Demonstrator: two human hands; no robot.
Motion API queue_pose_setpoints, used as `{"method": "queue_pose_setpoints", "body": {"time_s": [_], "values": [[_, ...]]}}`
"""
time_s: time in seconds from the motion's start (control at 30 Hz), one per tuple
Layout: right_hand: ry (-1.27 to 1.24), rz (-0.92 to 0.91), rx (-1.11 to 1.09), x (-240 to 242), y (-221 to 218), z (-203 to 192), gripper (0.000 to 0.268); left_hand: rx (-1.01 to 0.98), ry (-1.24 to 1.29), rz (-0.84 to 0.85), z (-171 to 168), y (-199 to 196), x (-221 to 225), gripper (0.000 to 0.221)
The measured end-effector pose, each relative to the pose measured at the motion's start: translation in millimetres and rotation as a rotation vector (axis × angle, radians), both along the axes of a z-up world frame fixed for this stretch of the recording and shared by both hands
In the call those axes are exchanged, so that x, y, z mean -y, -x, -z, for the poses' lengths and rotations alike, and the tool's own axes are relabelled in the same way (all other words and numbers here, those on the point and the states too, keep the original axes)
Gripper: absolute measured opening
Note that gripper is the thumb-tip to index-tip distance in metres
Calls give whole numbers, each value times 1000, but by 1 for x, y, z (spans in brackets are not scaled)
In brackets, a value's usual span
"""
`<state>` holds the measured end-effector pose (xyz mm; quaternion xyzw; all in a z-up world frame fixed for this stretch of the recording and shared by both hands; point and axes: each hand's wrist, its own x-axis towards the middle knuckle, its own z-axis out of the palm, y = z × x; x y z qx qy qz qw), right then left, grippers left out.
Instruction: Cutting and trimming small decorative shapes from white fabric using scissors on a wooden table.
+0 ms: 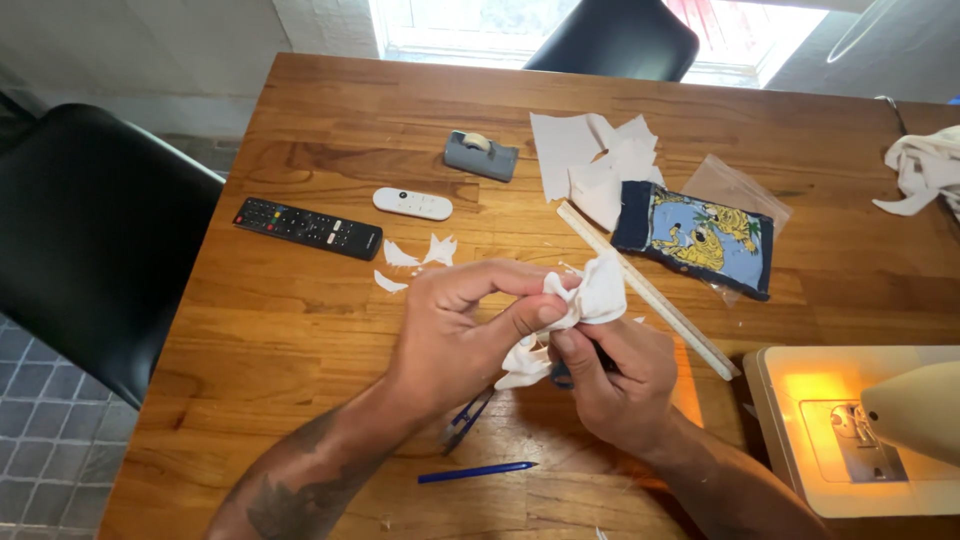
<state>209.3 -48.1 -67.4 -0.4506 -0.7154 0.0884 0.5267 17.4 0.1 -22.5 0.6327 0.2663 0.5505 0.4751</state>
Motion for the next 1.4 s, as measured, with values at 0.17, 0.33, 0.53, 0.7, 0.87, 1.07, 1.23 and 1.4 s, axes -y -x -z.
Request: {"method": "queue_pose_setpoints", "body": {"time_s": [0.17, 0.33, 0.53, 0.7, 0.87, 1.07, 1.23, 1.4], "values": [[-92, 36, 42, 2, 1, 12, 21, 149, 218, 9, 3, -6, 1, 13], [-61, 63, 14, 6, 7, 16, 24, 132, 258, -56, 8, -13, 4, 13], [-53, 99, 12, 5, 6, 11, 38, 179, 324, -58, 34, -22, 3, 13], [-157, 50, 33, -7, -5, 21, 30, 14, 46, -44, 21, -10, 3, 14], [-150, -6, 59, -8, -5, 9, 40, 43, 62, 83, 0, 3, 1, 23], [-146, -32, 72, -4, -2, 2, 35, -16, 9, 105, -15, 9, -1, 21], [-70, -9, 39, 1, 1, 14, 33, 71, 119, 40, -1, -4, 9, 20], [-113, 37, 37, 1, 3, 28, 38, 143, 115, 8, 15, -16, 17, 20]]}}
